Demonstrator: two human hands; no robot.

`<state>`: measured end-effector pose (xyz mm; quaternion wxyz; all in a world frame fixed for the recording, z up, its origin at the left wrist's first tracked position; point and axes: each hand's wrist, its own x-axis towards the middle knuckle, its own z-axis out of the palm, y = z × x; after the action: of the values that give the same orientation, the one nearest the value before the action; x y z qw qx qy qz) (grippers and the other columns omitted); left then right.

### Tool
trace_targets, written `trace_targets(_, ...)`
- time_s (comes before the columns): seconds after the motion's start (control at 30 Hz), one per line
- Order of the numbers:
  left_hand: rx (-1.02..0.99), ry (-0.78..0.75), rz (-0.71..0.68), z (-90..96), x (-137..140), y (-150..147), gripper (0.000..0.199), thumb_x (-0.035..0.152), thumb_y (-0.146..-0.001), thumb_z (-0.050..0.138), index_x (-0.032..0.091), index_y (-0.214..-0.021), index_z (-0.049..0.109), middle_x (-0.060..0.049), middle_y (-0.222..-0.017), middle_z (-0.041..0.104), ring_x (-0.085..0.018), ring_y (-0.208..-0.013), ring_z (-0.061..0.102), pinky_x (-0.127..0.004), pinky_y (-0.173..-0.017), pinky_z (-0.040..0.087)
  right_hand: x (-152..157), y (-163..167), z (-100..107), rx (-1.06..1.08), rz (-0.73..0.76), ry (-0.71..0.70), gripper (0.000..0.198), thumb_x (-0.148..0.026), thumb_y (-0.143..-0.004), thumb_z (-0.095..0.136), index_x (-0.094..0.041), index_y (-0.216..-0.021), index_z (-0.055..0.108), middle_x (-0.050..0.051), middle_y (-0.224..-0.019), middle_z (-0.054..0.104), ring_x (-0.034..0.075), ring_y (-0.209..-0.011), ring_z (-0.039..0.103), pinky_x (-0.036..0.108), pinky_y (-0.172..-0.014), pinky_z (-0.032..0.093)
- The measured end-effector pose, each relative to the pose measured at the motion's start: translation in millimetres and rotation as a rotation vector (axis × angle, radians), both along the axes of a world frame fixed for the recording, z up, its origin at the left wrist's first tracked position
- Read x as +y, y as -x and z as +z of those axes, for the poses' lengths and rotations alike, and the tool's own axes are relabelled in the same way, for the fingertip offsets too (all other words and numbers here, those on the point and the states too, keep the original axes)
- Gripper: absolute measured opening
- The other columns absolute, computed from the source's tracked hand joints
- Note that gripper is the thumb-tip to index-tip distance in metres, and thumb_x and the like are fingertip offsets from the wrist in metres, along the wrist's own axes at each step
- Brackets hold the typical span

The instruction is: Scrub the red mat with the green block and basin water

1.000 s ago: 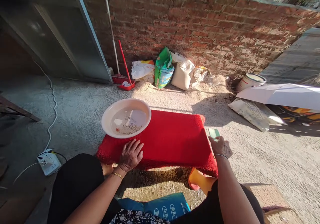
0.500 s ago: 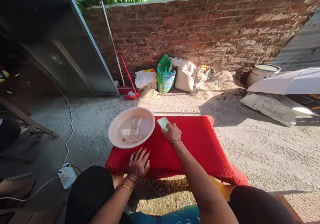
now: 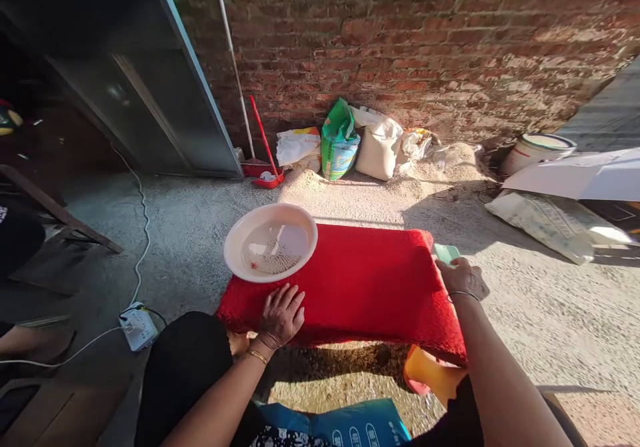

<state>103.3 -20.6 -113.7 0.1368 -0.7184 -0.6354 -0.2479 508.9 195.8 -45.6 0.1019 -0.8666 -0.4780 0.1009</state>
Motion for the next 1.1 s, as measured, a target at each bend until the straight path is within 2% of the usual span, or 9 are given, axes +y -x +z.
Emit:
trace_targets(0.07, -0.001, -0.002, 0.002, -0.8, 0, 0, 0.034, 0.031, -0.084, 0.052, 0.026, -0.115, 0.064, -0.006, -0.122, 0.063, -0.028, -0.118, 0.052, -0.047, -0.099, 0.035, -1, -7, 2, 0.012, -0.032, -0.042, 0.058, -0.067, -0.076, 0.049, -0.021, -0.108, 0.065, 0.021, -0.110, 0.056, 0.032, -0.097, 0.058, 0.043, -0.073, 0.039)
trace_targets(0.13, 0.002, -0.002, 0.008, -1.7, -1, 0, 0.034, 0.031, -0.084, 0.052, 0.026, -0.115, 0.064, -0.006, -0.122, 0.063, -0.028, -0.118, 0.053, -0.047, -0.099, 0.035, 0, 14, 4, 0.034, 0.029, -0.092, 0.055, -0.066, -0.075, 0.051, -0.023, -0.105, 0.065, 0.018, -0.107, 0.058, 0.030, -0.095, 0.059, 0.040, -0.073, 0.040)
trace_targets(0.27, 0.010, 0.005, 0.010, -2.9, -1, 1, 0.033, 0.031, -0.084, 0.052, 0.026, -0.115, 0.064, -0.005, -0.123, 0.063, -0.028, -0.118, 0.052, -0.046, -0.098, 0.036, 1, 109, 10, 0.063, 0.291, -0.158, 0.046, -0.063, -0.077, 0.053, -0.026, -0.103, 0.064, 0.009, -0.107, 0.057, 0.023, -0.092, 0.058, 0.036, -0.077, 0.042)
trace_targets(0.43, 0.006, 0.013, -0.004, -2.7, -1, 2, 0.033, 0.031, -0.084, 0.052, 0.025, -0.115, 0.064, -0.006, -0.123, 0.062, -0.028, -0.119, 0.052, -0.046, -0.099, 0.034, 0, 233, 9, 0.069, 0.621, -0.165, 0.044, -0.062, -0.081, 0.049, -0.028, -0.104, 0.063, 0.005, -0.104, 0.054, 0.019, -0.086, 0.058, 0.030, -0.073, 0.042)
trace_targets(0.57, 0.007, 0.021, -0.005, -0.8, -2, 2, 0.033, 0.030, -0.084, 0.052, 0.025, -0.115, 0.063, -0.006, -0.124, 0.062, -0.029, -0.119, 0.051, -0.047, -0.099, 0.034, 8, 268, 4, 0.021, 0.772, -0.160, 0.041, -0.059, -0.080, 0.054, -0.028, -0.105, 0.062, 0.006, -0.105, 0.054, 0.019, -0.088, 0.058, 0.028, -0.072, 0.041)
trace_targets(0.7, 0.006, 0.017, -0.014, 1.2, -1, 2, 0.033, 0.030, -0.085, 0.052, 0.025, -0.114, 0.064, -0.006, -0.124, 0.062, -0.029, -0.119, 0.052, -0.046, -0.098, 0.034, 29, 225, 0, -0.018, 0.678, -0.123, 0.042, -0.057, -0.079, 0.055, -0.027, -0.108, 0.062, 0.008, -0.109, 0.054, 0.021, -0.091, 0.058, 0.031, -0.075, 0.041)
trace_targets(0.87, 0.001, -0.003, -0.020, 1.5, 0, 2, 0.032, 0.029, -0.084, 0.053, 0.024, -0.113, 0.064, -0.006, -0.121, 0.064, -0.028, -0.118, 0.053, -0.045, -0.098, 0.034, 48, 94, 2, 0.015, 0.289, -0.071, 0.053, -0.060, -0.079, 0.049, -0.018, -0.110, 0.062, 0.017, -0.117, 0.052, 0.028, -0.100, 0.055, 0.041, -0.082, 0.038)
trace_targets(1.0, -0.005, -0.031, -0.014, 1.4, 1, 1, 0.032, 0.029, -0.083, 0.053, 0.024, -0.112, 0.065, -0.005, -0.120, 0.065, -0.028, -0.116, 0.054, -0.044, -0.098, 0.035, 27, -2, 10, 0.057, 0.045, -0.048, 0.055, -0.060, -0.073, 0.055, -0.015, -0.101, 0.064, 0.022, -0.101, 0.059, 0.033, -0.090, 0.057, 0.046, -0.073, 0.041)
trace_targets(1.1, 0.002, -0.040, -0.011, 1.5, 1, 1, 0.031, 0.028, -0.083, 0.052, 0.023, -0.111, 0.065, -0.005, -0.119, 0.065, -0.027, -0.116, 0.054, -0.043, -0.098, 0.035, -7, -33, 14, 0.128, 0.022, -0.094, 0.052, -0.063, -0.069, 0.056, -0.018, -0.093, 0.065, 0.018, -0.089, 0.063, 0.032, -0.082, 0.058, 0.042, -0.067, 0.042)
